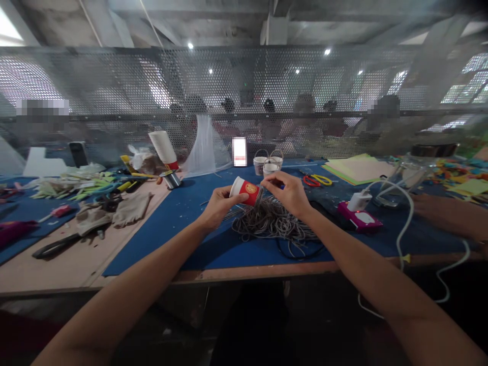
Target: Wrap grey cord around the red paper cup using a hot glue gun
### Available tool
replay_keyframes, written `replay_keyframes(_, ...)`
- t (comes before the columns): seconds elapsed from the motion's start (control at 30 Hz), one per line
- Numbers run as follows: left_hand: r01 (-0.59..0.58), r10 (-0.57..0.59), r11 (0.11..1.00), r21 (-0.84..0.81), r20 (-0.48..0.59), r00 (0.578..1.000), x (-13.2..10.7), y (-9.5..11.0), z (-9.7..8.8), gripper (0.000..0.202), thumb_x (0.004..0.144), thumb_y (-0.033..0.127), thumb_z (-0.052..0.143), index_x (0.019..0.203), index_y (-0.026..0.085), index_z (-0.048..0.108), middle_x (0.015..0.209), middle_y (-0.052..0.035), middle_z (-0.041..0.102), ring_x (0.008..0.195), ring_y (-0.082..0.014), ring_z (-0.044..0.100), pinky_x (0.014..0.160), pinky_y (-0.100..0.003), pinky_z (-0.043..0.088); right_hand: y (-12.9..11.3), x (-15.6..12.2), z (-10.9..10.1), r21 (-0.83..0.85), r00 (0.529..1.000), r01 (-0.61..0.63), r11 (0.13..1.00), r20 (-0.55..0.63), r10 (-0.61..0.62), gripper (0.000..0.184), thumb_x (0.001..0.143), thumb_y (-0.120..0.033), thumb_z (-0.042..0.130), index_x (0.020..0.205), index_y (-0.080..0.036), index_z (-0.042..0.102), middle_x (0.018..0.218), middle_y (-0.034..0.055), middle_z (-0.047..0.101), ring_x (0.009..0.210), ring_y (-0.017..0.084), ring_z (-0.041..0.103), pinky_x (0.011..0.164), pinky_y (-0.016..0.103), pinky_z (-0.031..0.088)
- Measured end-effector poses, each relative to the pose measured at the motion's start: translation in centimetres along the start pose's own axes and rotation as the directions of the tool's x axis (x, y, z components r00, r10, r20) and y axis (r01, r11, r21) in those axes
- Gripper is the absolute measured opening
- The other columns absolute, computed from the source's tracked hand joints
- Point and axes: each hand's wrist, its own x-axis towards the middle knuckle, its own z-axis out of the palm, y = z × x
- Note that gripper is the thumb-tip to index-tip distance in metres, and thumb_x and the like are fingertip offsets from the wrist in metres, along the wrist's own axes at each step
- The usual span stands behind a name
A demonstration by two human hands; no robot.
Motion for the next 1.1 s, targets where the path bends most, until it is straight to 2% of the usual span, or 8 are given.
replay_keyframes(0.3, -0.011, 0.012, 1.0, -0.025, 0.053, 0.999, -0.11, 0.01, 0.01, 0.023, 0.073, 0.034, 0.082, 0.089, 0.017, 0.079, 0.088, -0.0055, 0.076, 0.076, -0.0165, 0.066, 0.081, -0.031, 0.052, 0.19, 0.03, 0.04, -0.011, 1.0, 0.015, 1.0, -0.003, -0.015, 0.015, 0.092, -0.036, 0.066, 0.087, -0.023, 0.071, 0.077, 0.0005, 0.068, 0.067, 0.014, 0.057, 0.066, 0.031, 0.045)
replay_keyframes(1.1, -0.009, 0.011, 0.998, -0.066, 0.033, 0.999, 0.01, -0.18, -0.22, 0.023, 0.072, 0.032, 0.084, 0.088, 0.016, 0.08, 0.085, -0.0046, 0.076, 0.075, -0.0167, 0.065, 0.078, -0.03, 0.05, -0.29, 0.0, -0.12, 0.003, 1.0, 0.004, 1.0, -0.022, -0.004, 0.014, 0.092, -0.035, 0.065, 0.087, -0.023, 0.071, 0.076, -0.0001, 0.066, 0.067, 0.014, 0.056, 0.067, 0.03, 0.045)
